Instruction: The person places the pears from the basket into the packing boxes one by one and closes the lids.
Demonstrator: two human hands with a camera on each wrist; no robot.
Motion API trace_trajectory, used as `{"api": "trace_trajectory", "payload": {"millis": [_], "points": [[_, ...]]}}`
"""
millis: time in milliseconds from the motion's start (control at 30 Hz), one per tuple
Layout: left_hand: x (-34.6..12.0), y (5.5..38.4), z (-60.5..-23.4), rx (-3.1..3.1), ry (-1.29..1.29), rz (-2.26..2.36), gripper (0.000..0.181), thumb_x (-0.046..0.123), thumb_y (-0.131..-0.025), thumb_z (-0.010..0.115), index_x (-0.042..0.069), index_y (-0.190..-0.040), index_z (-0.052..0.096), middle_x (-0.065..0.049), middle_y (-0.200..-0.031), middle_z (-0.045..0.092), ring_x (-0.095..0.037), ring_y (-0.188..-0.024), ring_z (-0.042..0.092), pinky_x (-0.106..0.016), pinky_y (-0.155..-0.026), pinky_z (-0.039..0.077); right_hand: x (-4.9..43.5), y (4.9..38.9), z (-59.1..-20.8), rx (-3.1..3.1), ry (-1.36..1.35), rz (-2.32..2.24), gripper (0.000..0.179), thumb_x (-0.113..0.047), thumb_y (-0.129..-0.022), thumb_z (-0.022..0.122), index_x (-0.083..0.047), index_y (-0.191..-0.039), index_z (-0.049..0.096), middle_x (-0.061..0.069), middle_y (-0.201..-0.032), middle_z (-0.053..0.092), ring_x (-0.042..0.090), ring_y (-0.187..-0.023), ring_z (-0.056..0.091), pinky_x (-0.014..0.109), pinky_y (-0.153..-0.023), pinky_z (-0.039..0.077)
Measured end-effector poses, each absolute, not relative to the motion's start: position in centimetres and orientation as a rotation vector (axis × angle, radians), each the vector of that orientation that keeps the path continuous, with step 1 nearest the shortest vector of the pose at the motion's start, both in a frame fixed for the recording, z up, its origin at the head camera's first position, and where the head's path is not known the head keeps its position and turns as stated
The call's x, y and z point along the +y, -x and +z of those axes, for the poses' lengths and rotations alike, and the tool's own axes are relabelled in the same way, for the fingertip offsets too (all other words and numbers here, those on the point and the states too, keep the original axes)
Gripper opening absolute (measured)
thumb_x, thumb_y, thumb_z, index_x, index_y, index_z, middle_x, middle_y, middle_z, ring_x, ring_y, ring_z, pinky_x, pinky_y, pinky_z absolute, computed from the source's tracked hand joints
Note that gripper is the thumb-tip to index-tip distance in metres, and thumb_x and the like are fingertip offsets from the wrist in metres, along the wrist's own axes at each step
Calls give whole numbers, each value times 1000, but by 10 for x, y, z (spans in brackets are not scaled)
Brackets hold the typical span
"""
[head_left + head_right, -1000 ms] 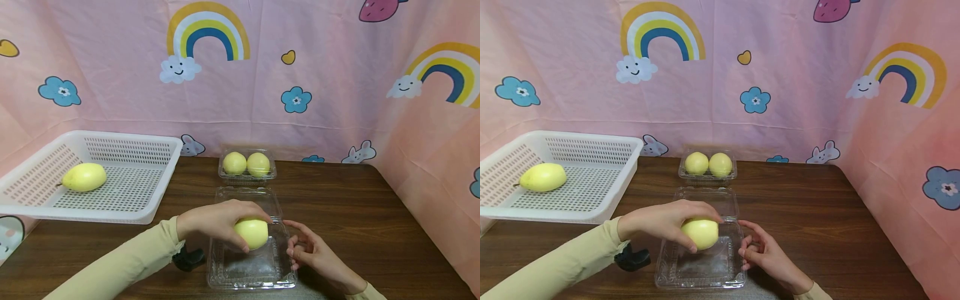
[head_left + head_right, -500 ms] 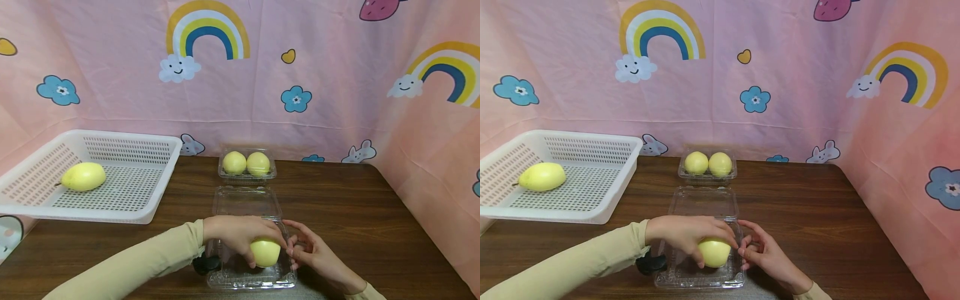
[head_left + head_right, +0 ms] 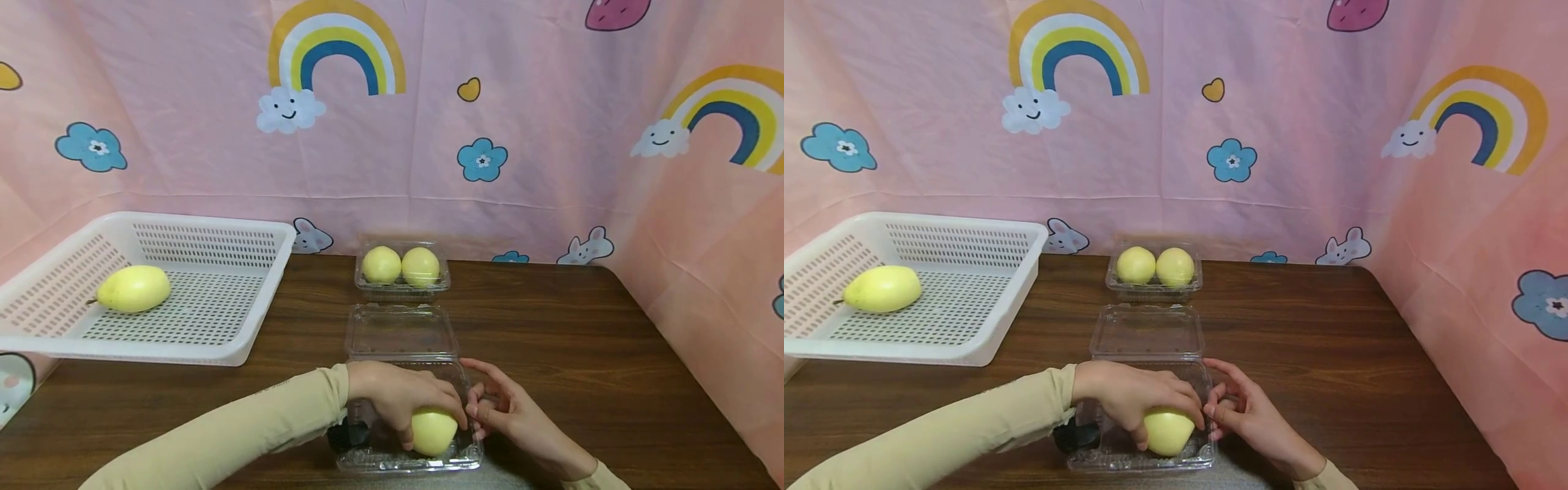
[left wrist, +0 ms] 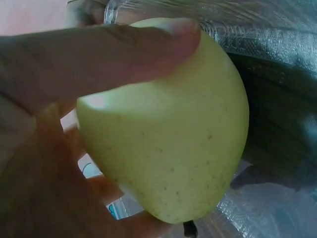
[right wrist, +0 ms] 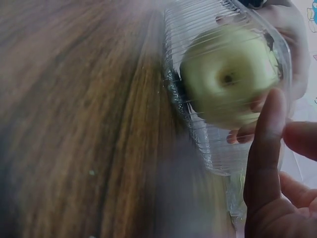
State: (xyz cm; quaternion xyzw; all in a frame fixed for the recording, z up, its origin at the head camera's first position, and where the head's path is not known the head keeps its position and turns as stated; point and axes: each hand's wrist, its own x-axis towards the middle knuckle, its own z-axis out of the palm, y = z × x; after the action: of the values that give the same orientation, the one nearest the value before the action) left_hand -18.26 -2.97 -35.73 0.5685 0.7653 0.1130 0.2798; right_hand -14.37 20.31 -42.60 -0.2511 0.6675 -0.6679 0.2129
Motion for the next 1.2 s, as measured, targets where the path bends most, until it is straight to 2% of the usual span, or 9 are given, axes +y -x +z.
{"api": "trace_trajectory", "payload": {"millis": [167,300,433,533,633,800,900,1067,1200], "points": [[-33,182,-355,2072,-1563,280,75,11,-71,86,20,-137,52,3,-140,45,-9,-122,39,-23,-98,32,203,144,-425,1849,695,-1857,60,4,-96,53,0,-148,23,9,-94,50,13,-75,59,29,-63,55],[-40,182,-351,2122,-1583,329,75,14,-74,84,17,-141,48,-3,-148,38,-15,-133,33,-30,-107,26,203,144,-425,1847,687,-1853,61,2,-96,55,1,-148,22,10,-94,50,13,-74,59,29,-63,55],[-54,181,-348,2181,-1512,441,68,16,-80,80,15,-141,48,-8,-147,38,-19,-134,34,-36,-107,31,202,143,-424,1862,643,-1837,62,-2,-96,56,-1,-149,23,9,-94,49,12,-73,58,29,-64,55],[-64,177,-346,2249,-1405,513,63,17,-83,78,15,-139,51,-9,-144,41,-19,-130,39,-35,-102,37,201,143,-424,1863,627,-1836,62,-5,-96,57,-3,-149,24,9,-93,48,12,-73,58,29,-64,55],[-72,172,-343,2345,-1313,559,59,17,-83,78,16,-137,53,-6,-136,45,-17,-123,45,-34,-97,42,202,143,-424,1851,657,-1852,60,1,-97,54,-2,-148,24,8,-93,48,12,-74,57,29,-63,55],[-80,166,-337,2471,-1207,588,52,22,-84,78,15,-131,58,1,-110,50,-11,-93,50,-29,-80,46,203,143,-425,1831,674,-1877,59,6,-96,51,-1,-148,23,7,-94,49,14,-73,59,29,-63,55],[-83,166,-335,2435,-1177,562,48,23,-85,76,13,-129,59,1,-101,53,-9,-84,50,-28,-74,45,203,143,-425,1822,670,-1885,60,3,-96,54,-1,-148,23,9,-94,49,14,-72,60,29,-63,55],[-81,169,-340,2300,-1184,551,49,23,-89,72,9,-132,54,5,-92,57,-5,-79,50,-23,-70,42,203,142,-425,1808,678,-1895,60,4,-96,54,0,-147,23,8,-93,49,14,-73,61,29,-63,55],[-76,168,-342,2247,-1206,575,57,23,-89,72,7,-138,47,3,-103,61,-5,-89,56,-21,-76,45,203,142,-426,1806,684,-1897,60,4,-96,54,0,-147,23,8,-93,49,14,-72,61,29,-63,55]]}}
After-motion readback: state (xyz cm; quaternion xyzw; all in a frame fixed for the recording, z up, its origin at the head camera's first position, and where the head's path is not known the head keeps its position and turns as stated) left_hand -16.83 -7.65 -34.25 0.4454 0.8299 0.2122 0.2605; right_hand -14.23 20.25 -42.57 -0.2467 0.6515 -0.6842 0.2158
